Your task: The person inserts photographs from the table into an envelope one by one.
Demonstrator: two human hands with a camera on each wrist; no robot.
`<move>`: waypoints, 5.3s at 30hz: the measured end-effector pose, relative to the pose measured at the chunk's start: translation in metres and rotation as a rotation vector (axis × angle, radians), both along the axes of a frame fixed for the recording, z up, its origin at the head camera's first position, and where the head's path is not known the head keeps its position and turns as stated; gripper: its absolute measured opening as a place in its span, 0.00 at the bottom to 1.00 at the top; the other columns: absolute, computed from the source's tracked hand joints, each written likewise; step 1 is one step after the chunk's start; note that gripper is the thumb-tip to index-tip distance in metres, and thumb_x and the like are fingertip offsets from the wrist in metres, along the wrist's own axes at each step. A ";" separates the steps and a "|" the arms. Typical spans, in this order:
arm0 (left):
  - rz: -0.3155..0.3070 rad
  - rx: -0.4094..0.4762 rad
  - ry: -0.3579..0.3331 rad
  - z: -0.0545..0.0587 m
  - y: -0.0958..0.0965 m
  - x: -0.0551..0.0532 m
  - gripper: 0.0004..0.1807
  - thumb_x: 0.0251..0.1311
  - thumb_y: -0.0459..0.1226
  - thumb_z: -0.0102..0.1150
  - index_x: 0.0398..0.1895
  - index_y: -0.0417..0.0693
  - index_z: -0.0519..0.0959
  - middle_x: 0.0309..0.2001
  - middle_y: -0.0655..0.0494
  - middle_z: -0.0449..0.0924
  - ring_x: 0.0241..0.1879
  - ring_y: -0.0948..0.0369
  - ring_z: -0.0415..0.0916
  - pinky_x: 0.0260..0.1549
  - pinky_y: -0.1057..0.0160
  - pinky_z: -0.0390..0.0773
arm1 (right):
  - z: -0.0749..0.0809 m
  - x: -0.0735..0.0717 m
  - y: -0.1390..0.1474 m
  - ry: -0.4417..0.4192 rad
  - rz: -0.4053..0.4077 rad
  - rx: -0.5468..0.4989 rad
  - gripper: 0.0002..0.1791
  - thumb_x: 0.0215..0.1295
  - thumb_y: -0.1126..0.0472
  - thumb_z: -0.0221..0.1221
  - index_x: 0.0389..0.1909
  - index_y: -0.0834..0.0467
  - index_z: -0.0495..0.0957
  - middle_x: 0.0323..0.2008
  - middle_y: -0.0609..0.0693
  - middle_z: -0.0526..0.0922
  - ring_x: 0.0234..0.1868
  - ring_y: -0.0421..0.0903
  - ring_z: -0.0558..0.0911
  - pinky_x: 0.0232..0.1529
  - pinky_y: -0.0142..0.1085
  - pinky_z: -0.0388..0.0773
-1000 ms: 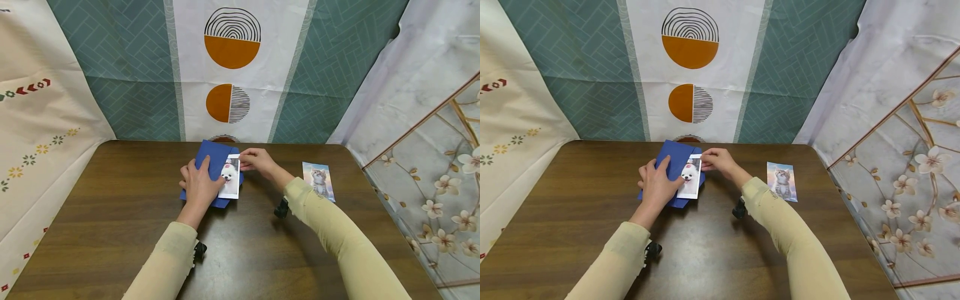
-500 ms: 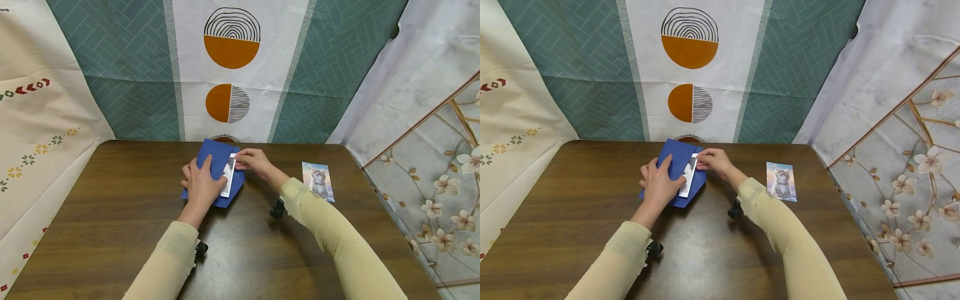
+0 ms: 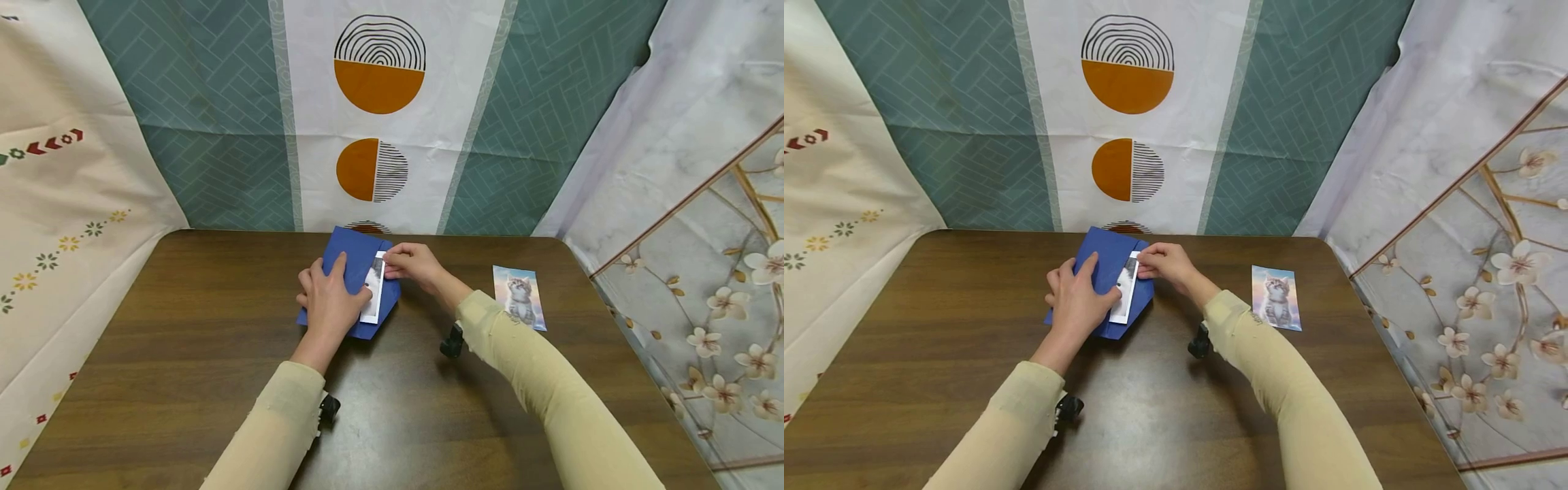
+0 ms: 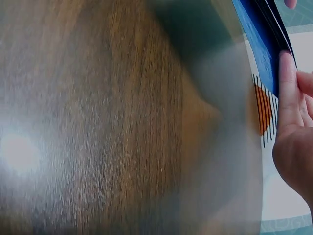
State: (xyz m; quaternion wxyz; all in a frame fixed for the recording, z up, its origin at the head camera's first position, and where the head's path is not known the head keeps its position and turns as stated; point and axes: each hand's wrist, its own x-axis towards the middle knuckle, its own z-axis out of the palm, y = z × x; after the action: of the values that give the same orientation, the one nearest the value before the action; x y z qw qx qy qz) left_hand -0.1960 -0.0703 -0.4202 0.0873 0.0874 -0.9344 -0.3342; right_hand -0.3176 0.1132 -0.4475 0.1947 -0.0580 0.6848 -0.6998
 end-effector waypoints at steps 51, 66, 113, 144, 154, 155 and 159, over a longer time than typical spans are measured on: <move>0.015 0.038 0.011 -0.001 0.002 0.000 0.46 0.61 0.48 0.73 0.82 0.50 0.67 0.78 0.30 0.57 0.73 0.34 0.51 0.55 0.28 0.64 | 0.002 0.000 -0.012 0.096 0.042 0.054 0.06 0.73 0.74 0.63 0.47 0.73 0.82 0.32 0.54 0.89 0.30 0.44 0.90 0.36 0.38 0.89; 0.018 0.020 -0.018 -0.003 -0.002 -0.002 0.47 0.62 0.50 0.73 0.83 0.53 0.65 0.78 0.31 0.57 0.74 0.34 0.52 0.56 0.27 0.65 | 0.014 -0.004 0.011 0.079 0.042 0.074 0.09 0.73 0.73 0.63 0.49 0.74 0.82 0.32 0.55 0.90 0.31 0.45 0.91 0.40 0.42 0.89; 0.015 0.040 -0.040 -0.012 -0.008 -0.001 0.46 0.61 0.48 0.73 0.82 0.52 0.67 0.78 0.30 0.57 0.74 0.34 0.51 0.55 0.29 0.63 | 0.036 0.007 0.276 0.300 -0.070 0.852 0.34 0.78 0.51 0.63 0.73 0.69 0.71 0.65 0.69 0.80 0.63 0.60 0.82 0.61 0.44 0.80; 0.014 0.018 -0.040 -0.012 -0.009 -0.002 0.46 0.61 0.48 0.73 0.82 0.50 0.67 0.78 0.30 0.56 0.74 0.34 0.50 0.55 0.28 0.63 | -0.002 0.012 0.309 0.319 -0.103 0.974 0.36 0.72 0.54 0.69 0.70 0.73 0.70 0.63 0.74 0.77 0.62 0.70 0.77 0.64 0.61 0.74; 0.015 0.014 -0.042 -0.012 -0.008 -0.001 0.45 0.61 0.48 0.73 0.82 0.51 0.67 0.78 0.31 0.56 0.74 0.35 0.50 0.56 0.29 0.62 | -0.003 0.006 0.302 0.310 -0.071 1.003 0.35 0.70 0.55 0.71 0.67 0.75 0.72 0.59 0.73 0.79 0.60 0.68 0.79 0.63 0.59 0.75; 0.015 0.013 -0.042 -0.011 -0.008 -0.001 0.45 0.61 0.48 0.73 0.82 0.51 0.67 0.78 0.31 0.56 0.74 0.35 0.50 0.56 0.29 0.62 | -0.003 0.006 0.301 0.317 -0.070 1.007 0.35 0.70 0.55 0.71 0.67 0.74 0.72 0.58 0.73 0.79 0.59 0.68 0.79 0.62 0.58 0.76; 0.013 0.008 -0.043 -0.011 -0.008 -0.001 0.45 0.61 0.48 0.73 0.82 0.50 0.67 0.79 0.31 0.56 0.75 0.34 0.50 0.56 0.29 0.62 | -0.005 0.005 0.300 0.323 -0.070 1.012 0.34 0.69 0.56 0.71 0.66 0.73 0.73 0.56 0.71 0.80 0.57 0.66 0.79 0.59 0.56 0.76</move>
State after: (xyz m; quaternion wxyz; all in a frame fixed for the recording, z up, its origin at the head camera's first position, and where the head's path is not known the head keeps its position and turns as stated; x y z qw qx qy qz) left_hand -0.1969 -0.0782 -0.4316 0.0689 0.1008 -0.9342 -0.3352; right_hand -0.3122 0.4130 -0.4530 0.0668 -0.0410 0.9597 -0.2700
